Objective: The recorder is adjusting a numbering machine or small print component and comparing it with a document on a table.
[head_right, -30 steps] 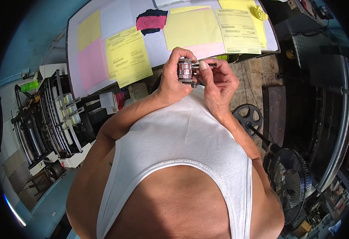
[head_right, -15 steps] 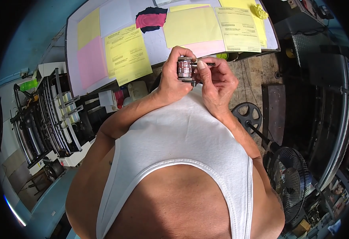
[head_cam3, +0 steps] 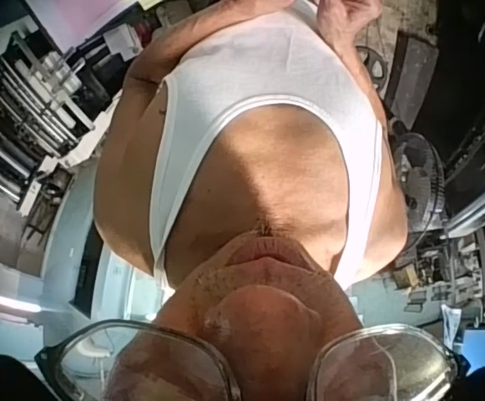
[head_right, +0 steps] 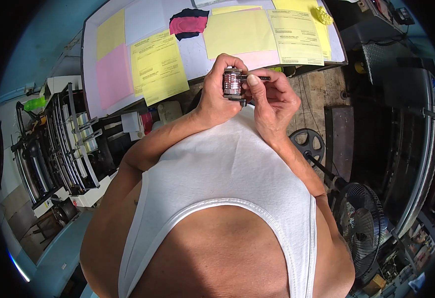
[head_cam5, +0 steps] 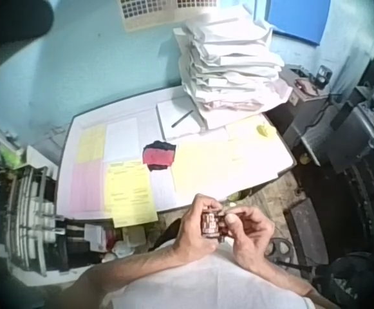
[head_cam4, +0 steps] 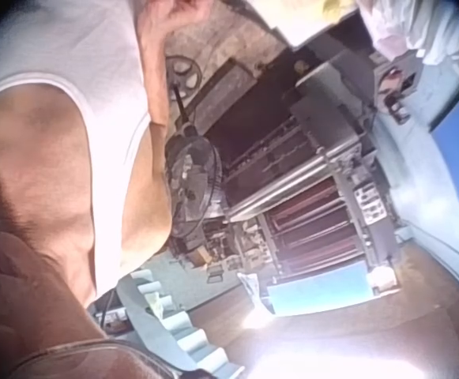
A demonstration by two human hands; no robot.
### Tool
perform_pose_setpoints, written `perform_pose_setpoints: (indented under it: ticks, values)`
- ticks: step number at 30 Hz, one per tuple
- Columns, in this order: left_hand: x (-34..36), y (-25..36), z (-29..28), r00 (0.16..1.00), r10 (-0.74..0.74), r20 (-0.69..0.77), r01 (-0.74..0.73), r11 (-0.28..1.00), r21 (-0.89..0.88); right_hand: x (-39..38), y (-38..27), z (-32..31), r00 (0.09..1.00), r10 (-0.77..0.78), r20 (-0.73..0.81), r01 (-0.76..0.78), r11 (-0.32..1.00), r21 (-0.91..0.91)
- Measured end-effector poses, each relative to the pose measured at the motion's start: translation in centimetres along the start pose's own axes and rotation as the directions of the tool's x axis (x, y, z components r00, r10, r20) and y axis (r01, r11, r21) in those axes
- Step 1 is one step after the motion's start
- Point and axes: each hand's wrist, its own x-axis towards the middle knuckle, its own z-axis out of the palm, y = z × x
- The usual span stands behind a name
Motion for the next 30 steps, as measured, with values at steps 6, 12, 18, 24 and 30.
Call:
perform_pose_setpoints:
  ticks: [6,12,18,24,30]
  values:
    - [-0.3,0.0,0.1,1.000,-0.005,0.014,0.005,1.000,0.020,-0.3,-0.3,-0.1,1.000,0.007,0.003,-0.007,1.000,-0.009]
    - [-0.7,-0.5,0.6,1.000,-0.021,-0.007,0.020,0.998,-0.063,-0.7,0.3,-1.0,0.999,0.037,-0.016,-0.037,0.999,-0.034]
    - [-0.8,-0.3,0.8,1.000,-0.001,0.008,0.001,1.000,0.019,-0.9,-0.3,-0.7,0.999,0.018,-0.031,-0.017,0.999,0.029]
    - [-0.9,-0.1,1.0,1.000,0.016,0.001,-0.016,0.998,0.068,-1.2,-0.2,-0.9,1.000,0.022,-0.015,-0.022,1.000,-0.015]
    - [-1.3,-0.4,1.3,1.000,-0.015,-0.012,0.015,0.999,0.034,-1.4,-0.4,-1.1,0.998,0.057,-0.009,-0.057,0.998,-0.037]
